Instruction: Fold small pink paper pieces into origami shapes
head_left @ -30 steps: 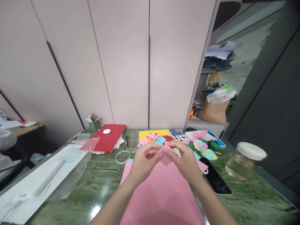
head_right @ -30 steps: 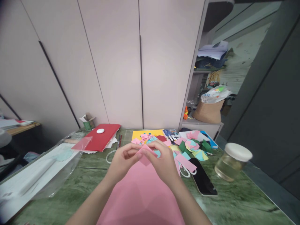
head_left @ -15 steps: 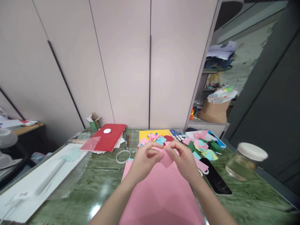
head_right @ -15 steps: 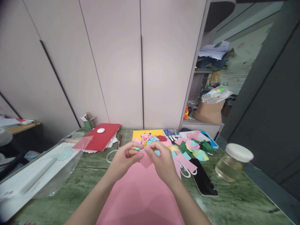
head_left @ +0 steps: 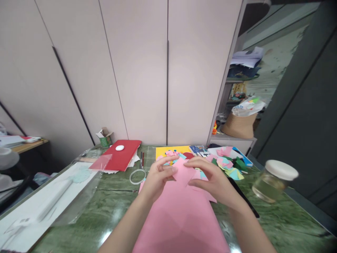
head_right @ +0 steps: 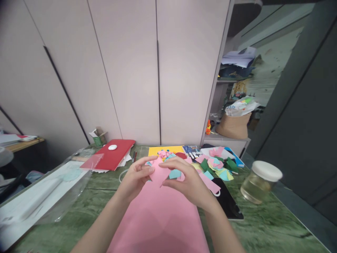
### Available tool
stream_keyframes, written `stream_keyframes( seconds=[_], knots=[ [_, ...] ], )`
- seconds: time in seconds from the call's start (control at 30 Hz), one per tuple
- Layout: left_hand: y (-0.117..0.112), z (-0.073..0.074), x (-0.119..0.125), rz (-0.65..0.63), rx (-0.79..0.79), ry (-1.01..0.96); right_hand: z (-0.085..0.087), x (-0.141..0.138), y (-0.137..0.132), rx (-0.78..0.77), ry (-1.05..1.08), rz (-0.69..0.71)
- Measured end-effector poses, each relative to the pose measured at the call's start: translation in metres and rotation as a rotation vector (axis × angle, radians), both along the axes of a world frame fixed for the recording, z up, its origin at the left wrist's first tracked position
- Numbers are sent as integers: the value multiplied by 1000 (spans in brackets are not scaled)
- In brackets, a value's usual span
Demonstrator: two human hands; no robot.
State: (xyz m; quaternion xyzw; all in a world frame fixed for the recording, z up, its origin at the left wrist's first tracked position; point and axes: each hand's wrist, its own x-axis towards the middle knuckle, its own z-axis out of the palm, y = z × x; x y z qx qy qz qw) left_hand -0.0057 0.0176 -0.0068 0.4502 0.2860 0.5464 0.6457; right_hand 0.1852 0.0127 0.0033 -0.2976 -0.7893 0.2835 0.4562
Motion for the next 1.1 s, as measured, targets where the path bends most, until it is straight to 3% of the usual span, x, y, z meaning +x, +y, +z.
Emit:
stream_keyframes(
  seconds=[0.17,0.43,0.53,0.77,0.93,1.1],
  knots=[
    [0,-1,1,14,-31,31,0,1,2,36,-57,-51],
    [-7,-2,3,166,180,287,0,-1,2,96,-123,-144],
    [-10,-1,3,148,201,287,0,-1,2,81,-119,-137],
    [-7,-5,2,46,229,167,-6,-9,6,16,64,-213],
    [-10,-1,6,92,211,221,-16,-19,8,-54,198,-262],
    [-13,1,9,174,192,303,-14,-26,3,-71,298,-232]
  ],
)
